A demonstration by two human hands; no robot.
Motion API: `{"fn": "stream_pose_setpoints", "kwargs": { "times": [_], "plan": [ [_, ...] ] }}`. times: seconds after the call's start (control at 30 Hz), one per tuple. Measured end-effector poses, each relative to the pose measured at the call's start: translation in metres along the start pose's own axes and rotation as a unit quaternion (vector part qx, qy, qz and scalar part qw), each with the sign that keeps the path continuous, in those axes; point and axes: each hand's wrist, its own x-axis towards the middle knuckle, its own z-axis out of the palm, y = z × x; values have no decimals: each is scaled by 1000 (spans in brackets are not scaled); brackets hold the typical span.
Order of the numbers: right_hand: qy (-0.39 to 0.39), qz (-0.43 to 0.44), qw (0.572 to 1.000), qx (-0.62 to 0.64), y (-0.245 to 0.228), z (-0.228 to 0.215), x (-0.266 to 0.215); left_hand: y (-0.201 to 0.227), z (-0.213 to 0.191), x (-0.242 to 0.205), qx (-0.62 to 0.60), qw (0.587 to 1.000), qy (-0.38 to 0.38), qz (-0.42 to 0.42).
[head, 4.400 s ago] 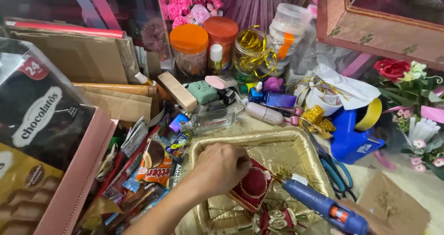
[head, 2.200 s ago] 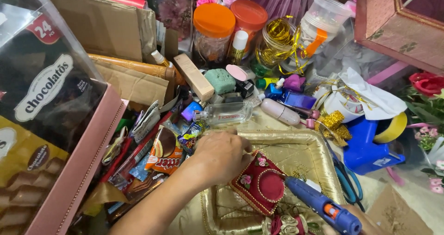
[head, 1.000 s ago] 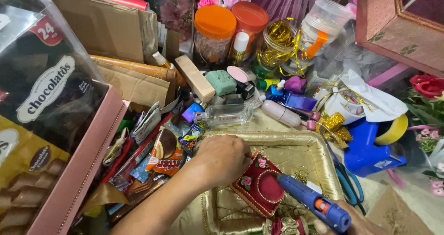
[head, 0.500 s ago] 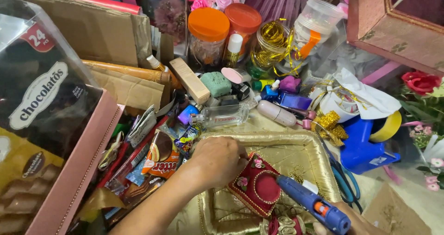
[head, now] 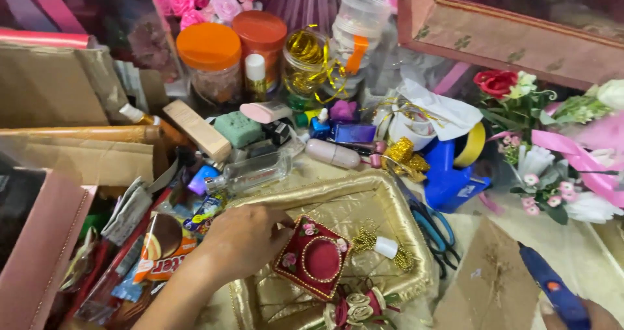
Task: Assembling and decorating a gift tray or snack hamper using a hot glue gun and various decorative items.
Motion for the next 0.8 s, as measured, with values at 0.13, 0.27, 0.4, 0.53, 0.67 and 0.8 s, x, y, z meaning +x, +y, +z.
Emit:
{"fn": "stream_pose_setpoints", "kwargs": {
  "times": [0.13,0.27,0.4,0.53,0.67,0.8],
  "plan": [
    [29,11,998,47,-19,31,-20,4,-3,-2,9,999,-23,-27],
    [144,-42,988,-36,-18,63,-32,8,-7,-3,8,999,-32,-37],
    [143,-71,982,-104,-52,30,-57,7,-7,-3,3,999,-33,-26],
    [112,-267,955,60,-109,-10,-93,11,-12,-5,-1,998,-42,-36],
    [25,-355,934,21,-162,-16,-110,5,-10,-5,-1,1000,-21,-23],
    [-9,-426,903,57,-202,-30,-136,5,-17,-11,-11,999,-28,-27]
  ]
}}
